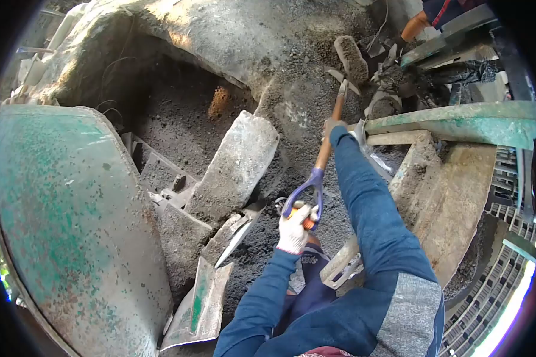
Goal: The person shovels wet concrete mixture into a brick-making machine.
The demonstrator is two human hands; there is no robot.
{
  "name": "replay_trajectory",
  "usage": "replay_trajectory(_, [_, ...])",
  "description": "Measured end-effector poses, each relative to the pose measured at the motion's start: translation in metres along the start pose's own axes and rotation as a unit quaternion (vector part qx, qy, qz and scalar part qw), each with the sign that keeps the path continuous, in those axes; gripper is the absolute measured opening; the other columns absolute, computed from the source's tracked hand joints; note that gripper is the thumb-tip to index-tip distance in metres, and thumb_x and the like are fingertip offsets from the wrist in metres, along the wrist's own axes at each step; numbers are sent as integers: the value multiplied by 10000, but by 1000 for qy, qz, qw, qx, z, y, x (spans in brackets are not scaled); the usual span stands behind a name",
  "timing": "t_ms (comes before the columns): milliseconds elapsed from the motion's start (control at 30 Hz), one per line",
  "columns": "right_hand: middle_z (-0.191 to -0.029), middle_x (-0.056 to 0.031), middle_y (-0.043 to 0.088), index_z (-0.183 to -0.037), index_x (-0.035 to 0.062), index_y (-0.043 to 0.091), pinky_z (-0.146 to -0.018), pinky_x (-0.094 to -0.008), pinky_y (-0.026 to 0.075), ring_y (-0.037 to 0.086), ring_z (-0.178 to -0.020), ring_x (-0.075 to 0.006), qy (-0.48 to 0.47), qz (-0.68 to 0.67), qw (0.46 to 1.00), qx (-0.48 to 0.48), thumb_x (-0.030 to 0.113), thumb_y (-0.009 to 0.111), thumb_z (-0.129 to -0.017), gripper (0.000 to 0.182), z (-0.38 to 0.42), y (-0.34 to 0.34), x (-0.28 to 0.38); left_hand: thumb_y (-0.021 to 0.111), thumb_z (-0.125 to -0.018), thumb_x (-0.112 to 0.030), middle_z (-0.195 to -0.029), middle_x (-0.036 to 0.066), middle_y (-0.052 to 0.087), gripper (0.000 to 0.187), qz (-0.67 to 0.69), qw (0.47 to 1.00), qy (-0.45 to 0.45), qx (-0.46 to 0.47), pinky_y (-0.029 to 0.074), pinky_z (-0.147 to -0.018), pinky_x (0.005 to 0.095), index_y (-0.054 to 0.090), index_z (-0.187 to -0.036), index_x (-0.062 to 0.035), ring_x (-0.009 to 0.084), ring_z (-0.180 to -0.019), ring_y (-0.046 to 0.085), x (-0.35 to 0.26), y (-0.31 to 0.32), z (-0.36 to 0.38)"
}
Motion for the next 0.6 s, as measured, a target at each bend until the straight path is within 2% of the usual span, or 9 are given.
replay_trajectory(100, [-1127, -272, 698, -1229, -93, 604, -896, -396, 561, 716, -1035, -340, -100, 182, 978, -1, 322, 621, -840, 569, -41, 3, -18, 629, -895, 36, -799, 109, 647, 125, 28, 999, -22, -30, 529, -995, 519, 604, -968, -63, 244, -670, 654, 7, -23, 4])
replay_trajectory(167, [-1158, -264, 693, -1255, -96, 589, -888, -401, 565, 715, -1039, -343, 2, 24, 1000, -19, 325, 627, -831, 599, 9, -8, -16, 638, -906, 39, -825, 128, 660, 121, 35, 999, -2, 13, 586, -828, 435, 601, -985, -46, 248, -691, 669, 6, -18, 3])
replay_trajectory(200, [-1170, -245, 693, -1269, -92, 580, -873, -399, 571, 727, -1005, -323, -8, 125, 990, -65, 340, 638, -850, 605, 35, -24, 1, 648, -903, 38, -829, 127, 664, 132, 27, 1000, -8, 14, 588, -815, 419, 603, -995, -46, 247, -700, 675, 9, -15, 2])
replay_trajectory(267, [-1163, -231, 699, -1269, -80, 588, -869, -398, 574, 730, -1000, -308, 10, 51, 998, -34, 361, 636, -870, 597, -36, -22, -23, 674, -892, 42, -831, 116, 668, 167, 0, 999, -36, 11, 590, -805, 395, 607, -1017, -46, 243, -717, 684, 13, -3, 1])
replay_trajectory(300, [-1161, -223, 701, -1277, -74, 588, -871, -402, 573, 730, -999, -307, 16, 38, 999, -25, 371, 628, -888, 592, -24, -27, -19, 679, -883, 34, -825, 108, 653, 172, -11, 999, -40, 13, 584, -779, 420, 606, -1010, -55, 259, -710, 676, 14, 5, 2])
replay_trajectory(433, [-1148, -200, 711, -1291, -64, 589, -875, -408, 574, 730, -993, -315, 34, 114, 992, -28, 384, 630, -893, 601, 38, -34, -9, 627, -890, 36, -797, 100, 634, 153, 22, 999, -31, -1, 553, -896, 475, 585, -1007, -53, 252, -677, 655, 24, -21, 5])
replay_trajectory(467, [-1112, -197, 719, -1267, -53, 608, -850, -405, 580, 739, -951, -300, 19, 226, 967, -114, 374, 626, -890, 570, 58, -42, -3, 611, -887, 25, -782, 97, 626, 143, 47, 998, -24, 20, 531, -941, 499, 582, -1003, -53, 246, -649, 639, 20, -25, 7])
replay_trajectory(533, [-1089, -184, 729, -1262, -52, 608, -835, -389, 585, 742, -944, -281, 4, 185, 973, -136, 436, 628, -869, 627, 67, -48, -17, 612, -885, 15, -772, 93, 625, 118, 53, 996, -64, -16, 534, -934, 497, 588, -979, -53, 244, -639, 637, 27, -45, 4])
replay_trajectory(600, [-1163, -199, 706, -1292, -50, 587, -897, -375, 566, 721, -1027, -276, 62, 144, 982, -101, 456, 610, -884, 650, 58, -49, -19, 614, -886, 14, -767, 93, 626, 96, 20, 998, -59, -15, 552, -892, 476, 594, -953, -51, 242, -642, 641, 28, -44, -7])
Point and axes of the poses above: each hand's wrist, its own z-axis away from the middle knuckle, its own y-axis out of the palm, x = y × z, the point moved 6 cm from there along -z, towards the middle knuckle
